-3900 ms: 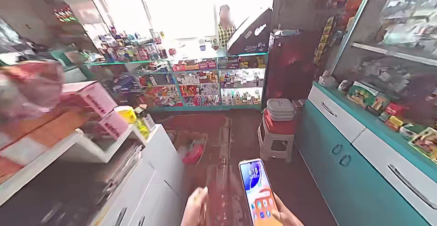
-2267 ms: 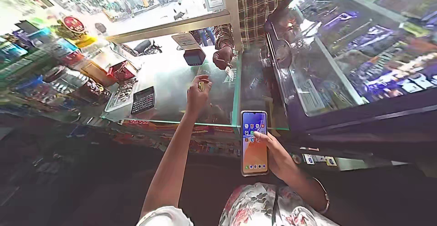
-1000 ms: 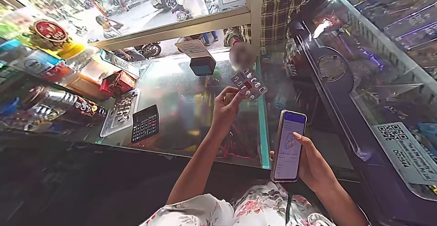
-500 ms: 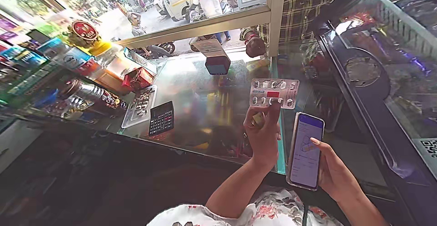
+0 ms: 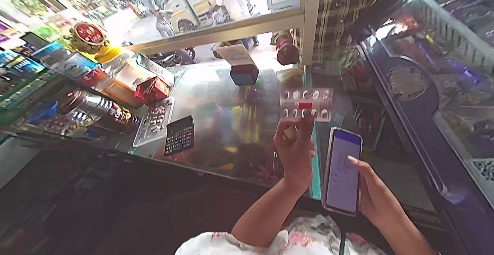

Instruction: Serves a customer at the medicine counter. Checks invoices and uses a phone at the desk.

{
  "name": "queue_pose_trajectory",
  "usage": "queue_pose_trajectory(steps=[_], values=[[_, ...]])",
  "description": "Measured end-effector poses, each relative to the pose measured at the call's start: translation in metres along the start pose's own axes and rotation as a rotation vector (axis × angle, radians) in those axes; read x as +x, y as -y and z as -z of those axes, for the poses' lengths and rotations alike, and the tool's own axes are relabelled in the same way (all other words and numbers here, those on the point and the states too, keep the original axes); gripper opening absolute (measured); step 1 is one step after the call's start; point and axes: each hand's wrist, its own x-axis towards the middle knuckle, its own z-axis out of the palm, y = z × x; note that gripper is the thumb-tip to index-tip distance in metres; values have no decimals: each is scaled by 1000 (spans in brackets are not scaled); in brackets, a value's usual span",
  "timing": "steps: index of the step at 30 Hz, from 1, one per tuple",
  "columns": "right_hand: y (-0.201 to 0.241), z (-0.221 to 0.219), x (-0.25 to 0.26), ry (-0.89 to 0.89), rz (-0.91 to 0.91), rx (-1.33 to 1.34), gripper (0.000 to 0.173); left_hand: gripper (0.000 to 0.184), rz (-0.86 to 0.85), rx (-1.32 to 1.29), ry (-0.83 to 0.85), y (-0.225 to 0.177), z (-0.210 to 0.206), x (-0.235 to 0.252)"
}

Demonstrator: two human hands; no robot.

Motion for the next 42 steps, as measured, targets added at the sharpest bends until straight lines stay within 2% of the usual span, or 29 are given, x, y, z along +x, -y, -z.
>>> queue_pose_trajectory(steps=[2,4,6,8,11,12,16,19,21,25,27,29,32,34,36,38,42], values=[[7,-3,7,37,5,49,44,15,-9,49,23,3,-5,14],[4,4,0,65,-23,132,43,10,-69,221,51,14,2,20],[1,6,-9,37,-9,166,33,4,-283,504,146,33,19,38],[6,7,-10,33,45,139,23,12,-549,775,353,50,39,72],[9,12,-7,65,44,129,23,15,-858,1262,626,63,60,110],[6,14,-10,54,27,132,24,16,-907,1377,703,66,65,115],[8,18,-8,111,99,80,23,14,-841,1597,887,70,58,133],[3,28,-5,204,106,184,19,17,-745,1712,993,72,52,138],[1,33,-6,259,106,226,20,20,-641,1785,1068,74,49,137],[-1,35,-5,323,49,293,26,27,-442,1885,1115,78,46,132],[-2,31,-4,328,-8,277,26,31,-352,1884,1096,73,49,128],[-6,22,0,352,-51,273,29,29,-381,1812,1015,63,60,120],[-23,-6,6,424,-165,268,51,21,-495,1700,828,22,100,98],[-41,-36,3,475,-291,280,66,17,-506,1649,658,-19,144,73],[-64,-72,0,587,-386,234,76,20,-413,1559,482,-66,195,48],[-95,-112,-6,741,-472,208,81,24,-266,1364,328,-116,250,23],[-179,-188,-20,1100,-640,186,86,23,-7,1046,2,-206,343,-30]])
